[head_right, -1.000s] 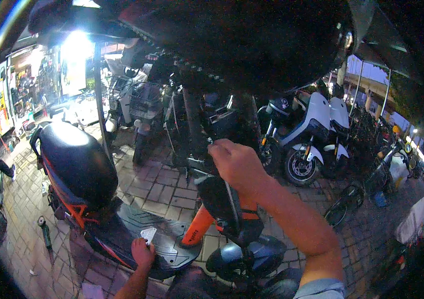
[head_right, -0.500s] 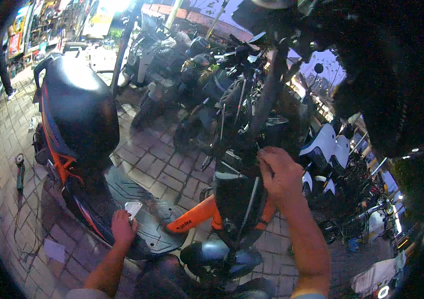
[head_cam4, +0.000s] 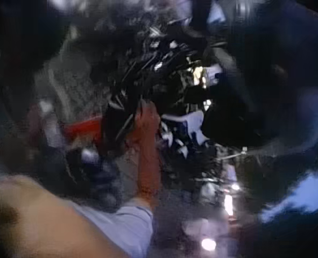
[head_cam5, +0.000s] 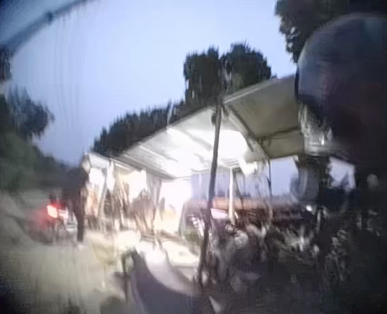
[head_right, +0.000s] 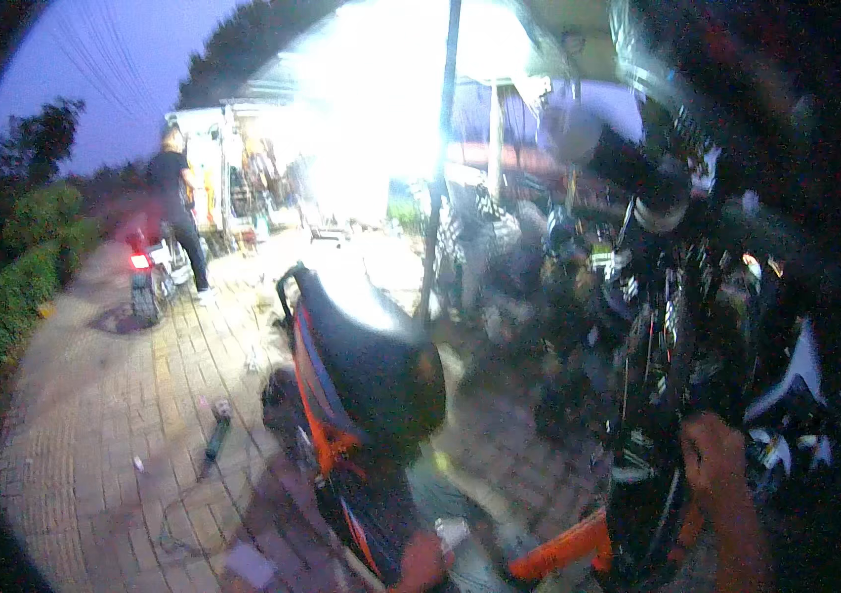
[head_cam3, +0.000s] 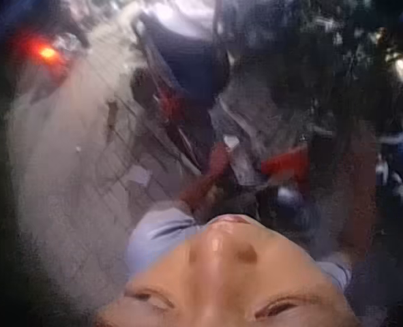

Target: The person uses a screwdriver to tighten screws on the handlebar area of a scooter. They repeatedly adjust the tool and reposition their hands to access different fasteners on the scooter's front assembly.

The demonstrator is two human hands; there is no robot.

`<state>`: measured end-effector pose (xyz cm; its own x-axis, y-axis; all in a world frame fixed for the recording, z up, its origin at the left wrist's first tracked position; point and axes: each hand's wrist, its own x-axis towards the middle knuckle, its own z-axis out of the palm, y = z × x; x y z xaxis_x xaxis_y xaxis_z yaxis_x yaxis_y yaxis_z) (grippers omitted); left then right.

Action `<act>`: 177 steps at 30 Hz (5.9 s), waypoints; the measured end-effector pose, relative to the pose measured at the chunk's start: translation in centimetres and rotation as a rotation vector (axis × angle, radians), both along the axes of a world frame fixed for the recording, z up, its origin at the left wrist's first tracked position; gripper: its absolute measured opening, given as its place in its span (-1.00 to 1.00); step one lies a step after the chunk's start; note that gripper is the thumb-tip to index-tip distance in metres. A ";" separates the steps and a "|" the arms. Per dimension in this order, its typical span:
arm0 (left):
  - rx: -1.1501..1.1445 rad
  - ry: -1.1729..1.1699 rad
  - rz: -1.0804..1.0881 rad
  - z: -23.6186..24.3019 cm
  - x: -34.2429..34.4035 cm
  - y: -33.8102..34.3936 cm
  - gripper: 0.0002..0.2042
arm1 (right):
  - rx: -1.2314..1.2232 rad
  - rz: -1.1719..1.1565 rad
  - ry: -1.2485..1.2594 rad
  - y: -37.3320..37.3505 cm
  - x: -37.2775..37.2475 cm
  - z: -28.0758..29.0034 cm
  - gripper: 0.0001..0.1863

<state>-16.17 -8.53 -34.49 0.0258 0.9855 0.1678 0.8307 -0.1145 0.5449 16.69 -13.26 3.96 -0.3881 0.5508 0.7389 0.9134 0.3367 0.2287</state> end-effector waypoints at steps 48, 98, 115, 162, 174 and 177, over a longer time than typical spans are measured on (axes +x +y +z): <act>0.500 -0.046 -0.049 -2.5 -0.2 1.5 -0.79 | -0.028 0.065 0.170 1.5 -2.8 3.7 -0.86; 0.382 -0.100 -0.027 -3.0 0.9 0.2 -0.73 | 0.020 -0.028 0.313 2.5 -0.3 3.6 -0.81; 0.479 -0.046 -0.092 -3.5 0.3 1.1 -0.78 | 0.027 0.075 0.164 -0.5 -2.8 0.9 -0.80; 0.445 0.051 -0.092 -4.0 -0.1 1.4 -0.80 | 0.053 0.040 0.308 0.4 -2.4 1.1 -0.86; 0.503 0.040 -0.061 -4.3 0.2 1.1 -0.81 | 0.074 0.034 0.069 0.2 -2.2 -0.5 -0.77; 0.466 0.034 -0.056 -4.2 0.3 1.0 -0.80 | 0.010 0.000 0.049 -0.2 -2.2 -0.6 -0.72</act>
<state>-15.89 -7.50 -38.72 0.0904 0.8024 0.5900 0.8329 -0.3857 0.3969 14.51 -13.43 3.38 -0.3514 0.5433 0.7625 0.9236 0.3347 0.1871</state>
